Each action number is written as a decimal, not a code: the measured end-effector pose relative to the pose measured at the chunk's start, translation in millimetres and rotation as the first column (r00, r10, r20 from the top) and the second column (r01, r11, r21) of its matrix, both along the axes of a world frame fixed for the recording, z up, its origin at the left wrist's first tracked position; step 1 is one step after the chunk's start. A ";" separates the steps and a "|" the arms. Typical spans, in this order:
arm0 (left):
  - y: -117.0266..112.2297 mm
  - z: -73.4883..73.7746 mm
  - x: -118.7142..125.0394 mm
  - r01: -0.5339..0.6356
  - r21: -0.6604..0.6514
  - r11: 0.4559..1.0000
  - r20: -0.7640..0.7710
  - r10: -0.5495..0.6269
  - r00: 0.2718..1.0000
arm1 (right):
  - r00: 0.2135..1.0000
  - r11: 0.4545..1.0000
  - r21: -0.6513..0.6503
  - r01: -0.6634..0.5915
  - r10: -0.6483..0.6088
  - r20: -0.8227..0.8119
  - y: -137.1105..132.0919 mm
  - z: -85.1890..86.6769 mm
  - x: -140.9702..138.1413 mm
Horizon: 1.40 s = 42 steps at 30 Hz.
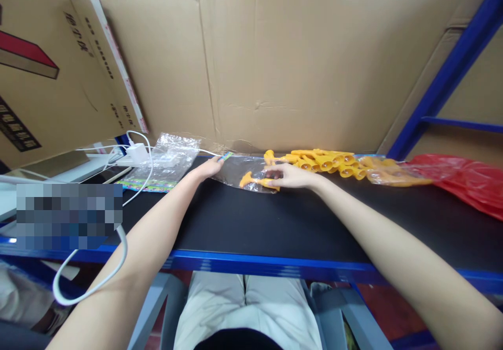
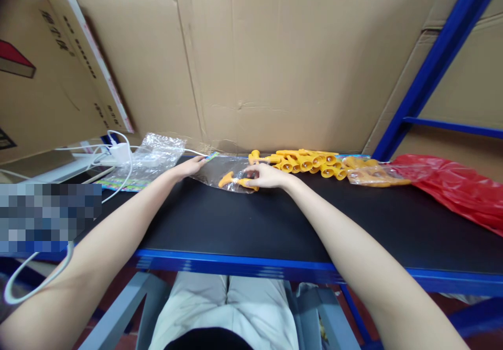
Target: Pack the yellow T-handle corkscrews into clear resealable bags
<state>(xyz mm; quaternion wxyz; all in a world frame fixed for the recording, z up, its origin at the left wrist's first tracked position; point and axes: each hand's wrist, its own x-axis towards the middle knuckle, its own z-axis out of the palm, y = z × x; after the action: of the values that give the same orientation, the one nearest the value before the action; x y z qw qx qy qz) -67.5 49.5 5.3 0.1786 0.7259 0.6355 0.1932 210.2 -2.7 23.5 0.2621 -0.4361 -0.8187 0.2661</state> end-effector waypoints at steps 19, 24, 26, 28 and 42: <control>-3.5 7.5 -11.1 0.218 -0.336 0.916 0.126 -0.186 0.974 | 0.997 0.993 0.094 0.070 -0.073 0.032 -3.1 -12.3 -18.9; -12.5 12.4 -0.2 0.302 -0.333 0.893 0.114 -0.280 0.953 | 0.996 0.997 0.071 -0.010 0.016 -0.085 -3.3 -18.3 -21.0; -14.8 13.7 2.8 0.315 -0.338 0.887 0.108 -0.296 0.949 | 0.993 0.999 0.034 -0.016 0.020 -0.117 -3.2 -20.6 -23.2; -15.7 14.5 4.4 0.321 -0.343 0.883 0.100 -0.305 0.947 | 0.988 0.999 0.024 -0.020 0.024 -0.155 -0.6 -24.6 -26.2; -5.5 9.5 0.3 0.218 -0.286 0.933 0.097 -0.198 0.975 | 0.959 0.983 -0.118 -0.137 0.102 -0.264 -1.0 -28.8 -28.9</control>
<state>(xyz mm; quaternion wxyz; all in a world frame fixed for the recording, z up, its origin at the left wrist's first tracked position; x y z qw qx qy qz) -67.2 44.0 14.8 0.3254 0.7474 0.5704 0.1004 181.3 -3.7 -5.3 0.3192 -0.3644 -0.7828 0.3907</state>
